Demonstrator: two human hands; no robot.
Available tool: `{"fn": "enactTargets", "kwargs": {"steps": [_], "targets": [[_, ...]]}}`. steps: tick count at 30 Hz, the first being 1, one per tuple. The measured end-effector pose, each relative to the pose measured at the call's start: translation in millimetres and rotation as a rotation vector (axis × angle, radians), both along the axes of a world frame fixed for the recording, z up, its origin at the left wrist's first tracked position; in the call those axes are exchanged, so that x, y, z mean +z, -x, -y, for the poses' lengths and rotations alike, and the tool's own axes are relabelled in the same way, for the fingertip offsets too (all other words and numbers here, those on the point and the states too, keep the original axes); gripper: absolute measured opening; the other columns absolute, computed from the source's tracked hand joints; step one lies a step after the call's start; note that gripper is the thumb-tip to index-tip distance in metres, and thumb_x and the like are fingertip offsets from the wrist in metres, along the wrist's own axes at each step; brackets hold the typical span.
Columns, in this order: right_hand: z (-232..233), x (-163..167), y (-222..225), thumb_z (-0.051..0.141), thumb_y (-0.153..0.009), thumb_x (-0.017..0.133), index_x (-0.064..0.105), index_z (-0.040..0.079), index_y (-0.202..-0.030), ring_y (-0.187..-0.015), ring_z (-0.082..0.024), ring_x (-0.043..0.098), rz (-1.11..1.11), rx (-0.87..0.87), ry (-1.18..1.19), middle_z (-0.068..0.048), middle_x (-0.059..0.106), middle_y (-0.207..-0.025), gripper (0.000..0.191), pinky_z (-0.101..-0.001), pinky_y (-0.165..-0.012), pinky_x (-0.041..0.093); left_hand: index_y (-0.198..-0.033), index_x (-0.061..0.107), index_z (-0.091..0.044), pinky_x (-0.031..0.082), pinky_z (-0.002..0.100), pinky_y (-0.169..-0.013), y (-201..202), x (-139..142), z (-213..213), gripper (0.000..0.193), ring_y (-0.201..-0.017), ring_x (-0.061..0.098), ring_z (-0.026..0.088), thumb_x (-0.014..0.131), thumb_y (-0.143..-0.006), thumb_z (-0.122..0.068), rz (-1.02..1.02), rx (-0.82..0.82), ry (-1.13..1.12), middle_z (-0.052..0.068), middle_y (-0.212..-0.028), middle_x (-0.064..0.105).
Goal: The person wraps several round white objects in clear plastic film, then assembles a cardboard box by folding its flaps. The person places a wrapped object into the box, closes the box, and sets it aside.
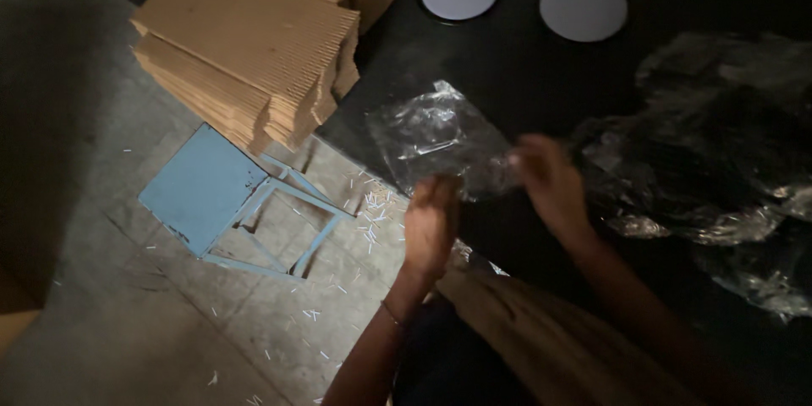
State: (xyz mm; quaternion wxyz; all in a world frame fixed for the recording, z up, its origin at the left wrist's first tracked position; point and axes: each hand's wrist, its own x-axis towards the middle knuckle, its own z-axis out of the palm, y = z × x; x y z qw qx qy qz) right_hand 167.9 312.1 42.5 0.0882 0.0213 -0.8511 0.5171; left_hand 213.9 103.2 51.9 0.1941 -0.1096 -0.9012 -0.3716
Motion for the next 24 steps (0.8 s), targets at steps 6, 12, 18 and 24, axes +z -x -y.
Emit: {"fn": "enactTargets", "kwargs": {"steps": [6,12,18,24], "targets": [[15.7,-36.9,-46.9,0.023,-0.101,0.06,0.068,0.007,-0.118,-0.108,-0.026,0.07,-0.172,0.236,-0.35,-0.014,0.071,-0.118,0.025,-0.0387,-0.096,0.054,-0.112,0.069,-0.008,0.058,0.041,-0.08,25.7,0.9,2.8,0.021,-0.099,0.068,0.034,0.066,-0.092,-0.004,-0.14,0.015,-0.062,0.014,-0.114,0.069],[58.7,-62.5,15.2,0.013,-0.103,0.05,0.039,-0.003,-0.151,-0.136,-0.032,0.051,-0.152,0.488,-0.503,-0.02,0.046,-0.153,0.052,-0.0444,-0.116,0.037,-0.117,0.071,-0.008,0.059,0.038,-0.074,17.7,-1.4,-21.8,0.029,-0.091,0.07,0.031,0.06,-0.091,-0.002,0.051,-0.166,-0.005,0.014,-0.121,0.068],[92.1,6.9,65.0,0.034,-0.1,0.056,0.021,0.009,-0.161,-0.148,-0.033,0.035,0.082,0.216,-0.596,-0.013,0.022,-0.169,0.075,-0.0423,-0.123,0.03,-0.122,0.067,-0.004,0.057,0.044,-0.094,-2.8,9.5,-16.0,0.025,-0.105,0.069,0.035,0.061,-0.098,-0.002,0.175,-0.574,-0.154,0.018,-0.123,0.067],[102.5,18.4,89.6,0.042,-0.095,0.069,0.016,0.001,-0.161,-0.154,-0.037,0.03,-0.408,0.389,-0.398,-0.019,0.02,-0.17,0.094,-0.0483,-0.126,0.029,-0.12,0.06,0.0,0.054,0.047,-0.09,29.2,-1.1,24.7,0.04,-0.107,0.064,0.037,0.075,-0.087,-0.02,0.058,-0.032,-0.262,0.022,-0.117,0.064]]}}
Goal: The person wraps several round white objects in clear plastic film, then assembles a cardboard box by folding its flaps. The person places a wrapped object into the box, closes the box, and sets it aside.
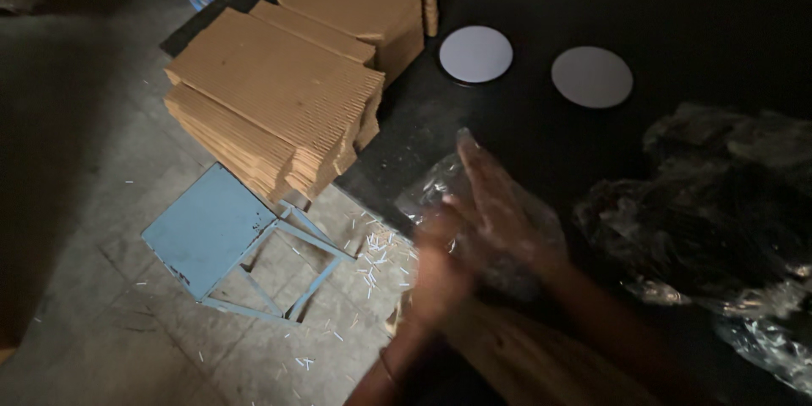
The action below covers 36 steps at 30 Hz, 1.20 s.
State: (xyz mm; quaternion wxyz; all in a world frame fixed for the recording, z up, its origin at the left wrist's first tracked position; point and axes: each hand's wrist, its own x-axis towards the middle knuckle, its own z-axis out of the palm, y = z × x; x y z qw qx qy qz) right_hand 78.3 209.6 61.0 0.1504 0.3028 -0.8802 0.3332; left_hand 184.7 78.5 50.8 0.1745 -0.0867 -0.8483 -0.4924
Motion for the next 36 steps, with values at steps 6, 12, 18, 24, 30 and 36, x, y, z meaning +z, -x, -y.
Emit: {"fn": "enactTargets", "kwargs": {"steps": [6,12,18,24,30,36], "targets": [[13.8,-14.2,7.3,0.054,-0.095,0.069,0.004,0.009,-0.167,-0.159,-0.037,0.024,-0.285,0.357,0.148,-0.018,0.012,-0.173,0.107,-0.0506,-0.132,0.026,-0.116,0.068,0.004,0.056,0.043,-0.08,96.5,-69.9,94.9,0.049,-0.091,0.07,0.034,0.082,-0.085,-0.031,0.136,0.334,-0.027,0.021,-0.1,0.073],[-9.1,-28.4,15.1,0.057,-0.082,0.075,0.008,0.013,-0.163,-0.152,-0.038,0.018,0.402,-0.109,-0.483,-0.016,0.008,-0.17,0.114,-0.056,-0.118,0.021,-0.098,0.075,-0.007,0.059,0.037,-0.072,129.8,-107.5,125.4,0.017,-0.079,0.076,0.026,0.074,-0.087,-0.02,0.094,0.405,-0.227,0.013,-0.088,0.078],[-50.1,-77.5,20.2,0.059,-0.085,0.075,0.035,0.006,-0.142,-0.149,-0.043,0.027,0.101,-0.054,-0.407,-0.021,0.032,-0.16,0.088,-0.0535,-0.119,0.032,-0.116,0.069,-0.008,0.054,0.046,-0.07,136.4,-88.0,127.7,0.025,-0.084,0.071,0.038,0.068,-0.091,-0.013,0.002,0.572,0.187,0.017,-0.106,0.073],[-68.1,-42.0,20.6,0.042,-0.084,0.066,0.07,0.005,-0.12,-0.12,-0.037,0.058,0.294,0.053,-0.497,-0.019,0.067,-0.129,0.052,-0.0563,-0.103,0.046,-0.127,0.063,-0.011,0.047,0.05,-0.101,131.4,-59.0,88.6,0.039,-0.117,0.058,0.036,0.05,-0.098,-0.034,-0.095,0.248,0.425,0.015,-0.126,0.063],[-71.1,70.0,63.4,0.031,-0.093,0.061,0.077,0.014,-0.096,-0.085,-0.023,0.074,0.754,0.114,-0.766,-0.007,0.078,-0.095,0.023,-0.041,-0.082,0.057,-0.148,0.05,-0.009,0.021,0.067,-0.115,137.7,-64.7,40.9,0.076,-0.147,0.03,0.047,0.047,-0.097,-0.066,-0.081,0.143,0.667,0.02,-0.157,0.042],[-56.4,42.3,180.8,0.013,-0.09,0.057,0.07,0.009,-0.116,-0.107,-0.029,0.067,0.235,-0.197,-0.506,-0.012,0.07,-0.117,0.029,-0.0434,-0.093,0.053,-0.154,0.046,-0.013,0.016,0.068,-0.122,165.1,-60.9,66.4,0.075,-0.153,0.027,0.043,0.047,-0.099,-0.064,-0.048,-0.07,0.584,0.016,-0.163,0.037]]}}
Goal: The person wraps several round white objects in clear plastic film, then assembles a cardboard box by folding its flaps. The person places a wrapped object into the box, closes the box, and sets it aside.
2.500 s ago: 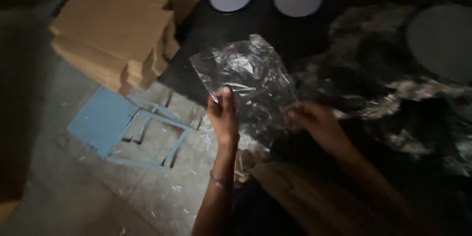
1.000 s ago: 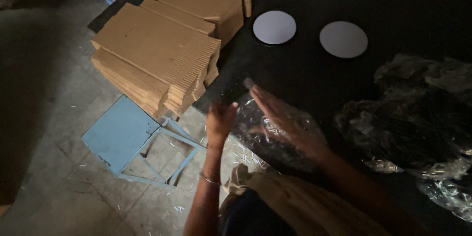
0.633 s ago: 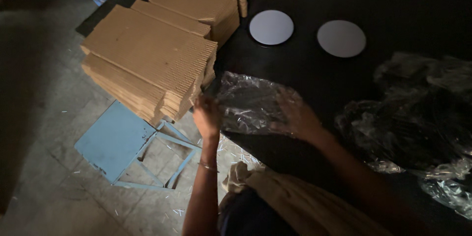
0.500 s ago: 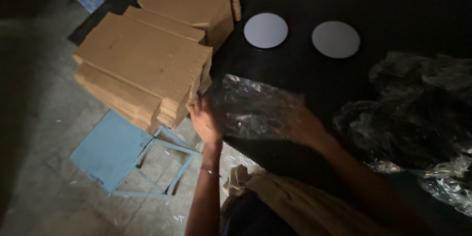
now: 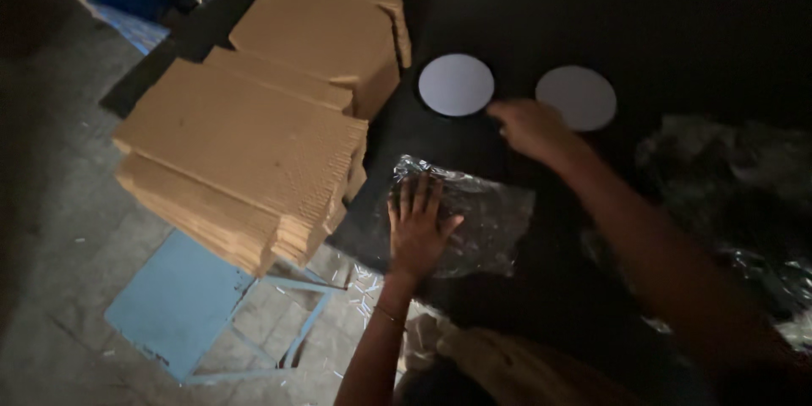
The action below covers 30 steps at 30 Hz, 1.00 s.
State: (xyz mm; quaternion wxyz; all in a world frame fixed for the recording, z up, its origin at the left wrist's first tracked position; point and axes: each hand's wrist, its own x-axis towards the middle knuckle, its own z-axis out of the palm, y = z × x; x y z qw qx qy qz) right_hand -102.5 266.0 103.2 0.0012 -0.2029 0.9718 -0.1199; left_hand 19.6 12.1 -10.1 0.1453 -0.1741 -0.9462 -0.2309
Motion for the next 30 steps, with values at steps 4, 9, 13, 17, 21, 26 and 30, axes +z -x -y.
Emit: {"fn": "enactTargets", "kwargs": {"steps": [4,9,13,17,21,26,30], "targets": [[1.2,-60.0,54.5,-0.002,-0.089,0.056,0.062,0.004,-0.14,-0.13,-0.036,0.059,-0.473,0.176,0.108,-0.017,0.061,-0.144,0.053,-0.0455,-0.108,0.049,-0.155,0.044,-0.01,0.014,0.069,-0.118,27.3,19.6,13.6,0.077,-0.151,0.03,0.039,0.049,-0.098,-0.061,0.035,-0.106,-0.044,0.015,-0.161,0.04],[-6.9,-78.8,82.5,0.0,-0.091,0.058,0.06,0.004,-0.141,-0.13,-0.035,0.06,-0.529,0.275,0.031,-0.017,0.063,-0.143,0.05,-0.0448,-0.11,0.049,-0.152,0.049,-0.009,0.026,0.063,-0.117,18.1,49.9,7.3,0.074,-0.146,0.042,0.037,0.056,-0.097,-0.058,0.025,-0.025,-0.224,0.018,-0.155,0.05],[8.4,-51.5,81.3,-0.003,-0.084,0.051,0.062,0.004,-0.128,-0.12,-0.036,0.068,-0.53,0.293,0.186,-0.018,0.069,-0.131,0.046,-0.0444,-0.102,0.057,-0.147,0.049,-0.009,0.046,0.054,-0.115,-8.1,72.2,-28.2,0.068,-0.136,0.056,0.034,0.067,-0.099,-0.053,0.118,-0.128,-0.478,0.017,-0.146,0.057],[17.0,-2.5,70.3,0.017,-0.103,0.05,0.065,0.006,-0.117,-0.08,-0.038,0.071,-0.211,-0.313,0.106,-0.02,0.07,-0.091,0.023,-0.0511,-0.066,0.056,-0.134,0.057,-0.005,0.044,0.056,-0.111,-44.6,81.7,-63.0,0.048,-0.13,0.055,0.04,0.074,-0.095,-0.028,0.049,-0.297,-0.449,0.022,-0.142,0.056],[-34.3,33.3,3.2,0.031,-0.119,0.052,0.068,0.006,-0.114,-0.078,-0.041,0.066,-0.489,-0.322,0.355,-0.022,0.067,-0.089,0.03,-0.0503,-0.067,0.051,-0.108,0.062,-0.012,0.044,0.053,-0.104,-65.7,70.9,-71.8,0.03,-0.129,0.053,0.042,0.068,-0.079,-0.009,-0.106,-0.225,-0.157,0.021,-0.149,0.054],[-97.8,15.3,-147.1,0.021,-0.115,0.052,0.067,0.003,-0.123,-0.083,-0.03,0.066,-0.276,-0.573,0.544,-0.019,0.066,-0.096,0.025,-0.0397,-0.07,0.051,-0.141,0.064,-0.005,0.048,0.051,-0.105,-57.4,62.7,-49.9,0.062,-0.128,0.053,0.041,0.06,-0.08,0.003,-0.065,-0.161,0.074,0.013,-0.137,0.059],[-108.2,-55.9,-242.5,0.017,-0.107,0.05,0.067,0.002,-0.127,-0.117,-0.025,0.063,0.02,-0.702,0.84,-0.017,0.07,-0.125,0.03,-0.0378,-0.103,0.045,-0.134,0.063,-0.007,0.049,0.049,-0.101,-62.1,79.4,-37.4,0.053,-0.118,0.056,0.04,0.06,-0.081,-0.001,0.096,-0.156,-0.104,0.013,-0.142,0.06]]}}
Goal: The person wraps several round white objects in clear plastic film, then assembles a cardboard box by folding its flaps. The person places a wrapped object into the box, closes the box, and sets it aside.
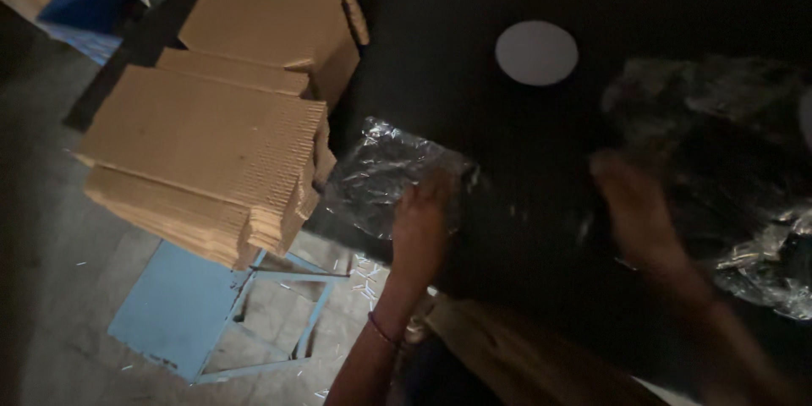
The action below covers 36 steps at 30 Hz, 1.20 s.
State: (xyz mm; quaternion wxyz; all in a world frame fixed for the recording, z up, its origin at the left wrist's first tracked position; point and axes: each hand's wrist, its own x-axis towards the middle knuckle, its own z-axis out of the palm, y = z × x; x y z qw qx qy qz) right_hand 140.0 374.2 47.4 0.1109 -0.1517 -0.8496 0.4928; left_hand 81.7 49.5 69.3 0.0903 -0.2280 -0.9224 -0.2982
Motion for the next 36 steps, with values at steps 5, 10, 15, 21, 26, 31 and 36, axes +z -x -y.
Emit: {"fn": "enactTargets", "kwargs": {"steps": [5,10,15,21,26,31,36], "targets": [[1.1,-91.2,-45.1,0.012,-0.108,0.043,0.066,0.0,-0.137,-0.131,-0.033,0.056,-0.358,0.241,-0.763,-0.021,0.065,-0.139,0.039,-0.0416,-0.115,0.041,-0.139,0.06,-0.009,0.049,0.048,-0.105,-19.9,18.3,-5.3,0.06,-0.118,0.06,0.04,0.054,-0.081,0.005,-0.067,-0.037,0.072,0.009,-0.145,0.061],[20.3,-99.7,-39.8,0.028,-0.106,0.056,0.068,0.001,-0.123,-0.113,-0.025,0.061,0.059,-0.034,0.406,-0.016,0.069,-0.122,0.034,-0.0369,-0.101,0.046,-0.149,0.052,-0.008,0.049,0.049,-0.103,-45.6,16.4,-9.4,0.067,-0.122,0.059,0.043,0.053,-0.082,0.004,-0.177,-0.09,0.011,0.016,-0.147,0.057],[45.4,-52.2,-35.7,0.032,-0.113,0.056,0.071,-0.002,-0.12,-0.102,-0.03,0.063,0.198,0.12,0.3,-0.026,0.066,-0.114,0.038,-0.0412,-0.096,0.05,-0.15,0.05,-0.01,0.052,0.048,-0.098,-60.1,11.6,-24.8,0.067,-0.11,0.066,0.037,0.053,-0.085,0.004,-0.043,-0.222,0.07,0.013,-0.151,0.056],[57.2,-11.2,-32.8,0.029,-0.102,0.046,0.052,0.021,-0.144,-0.123,-0.018,0.056,0.338,0.238,0.415,-0.001,0.055,-0.139,0.043,-0.0368,-0.093,0.052,-0.151,0.051,-0.014,0.054,0.044,-0.092,-79.5,21.8,-46.4,0.069,-0.106,0.066,0.033,0.054,-0.085,0.005,-0.106,-0.444,0.073,0.008,-0.153,0.058],[53.8,-16.3,-34.1,0.022,-0.105,0.047,0.06,0.012,-0.141,-0.125,-0.025,0.06,0.059,0.327,0.298,-0.011,0.065,-0.138,0.039,-0.0378,-0.105,0.046,-0.146,0.054,-0.012,0.054,0.045,-0.09,-95.2,23.4,-32.2,0.065,-0.103,0.066,0.032,0.06,-0.083,0.001,-0.173,-0.341,0.006,0.011,-0.137,0.065],[48.3,-37.5,-33.5,0.023,-0.105,0.051,0.061,0.01,-0.14,-0.127,-0.022,0.06,0.024,0.167,0.2,-0.011,0.065,-0.14,0.038,-0.0352,-0.107,0.045,-0.121,0.063,-0.007,0.058,0.042,-0.076,-93.7,-10.0,-3.8,0.041,-0.095,0.066,0.033,0.058,-0.082,0.005,-0.152,0.111,-0.054,0.014,-0.108,0.066],[54.8,-56.2,-20.0,0.027,-0.107,0.053,0.059,0.007,-0.142,-0.134,-0.027,0.053,-0.03,0.121,0.214,-0.013,0.057,-0.147,0.04,-0.0377,-0.11,0.04,-0.104,0.066,-0.005,0.056,0.043,-0.069,-99.1,-48.9,-3.3,0.017,-0.083,0.068,0.033,0.068,-0.088,0.002,-0.01,0.243,-0.336,0.015,-0.097,0.067]]}}
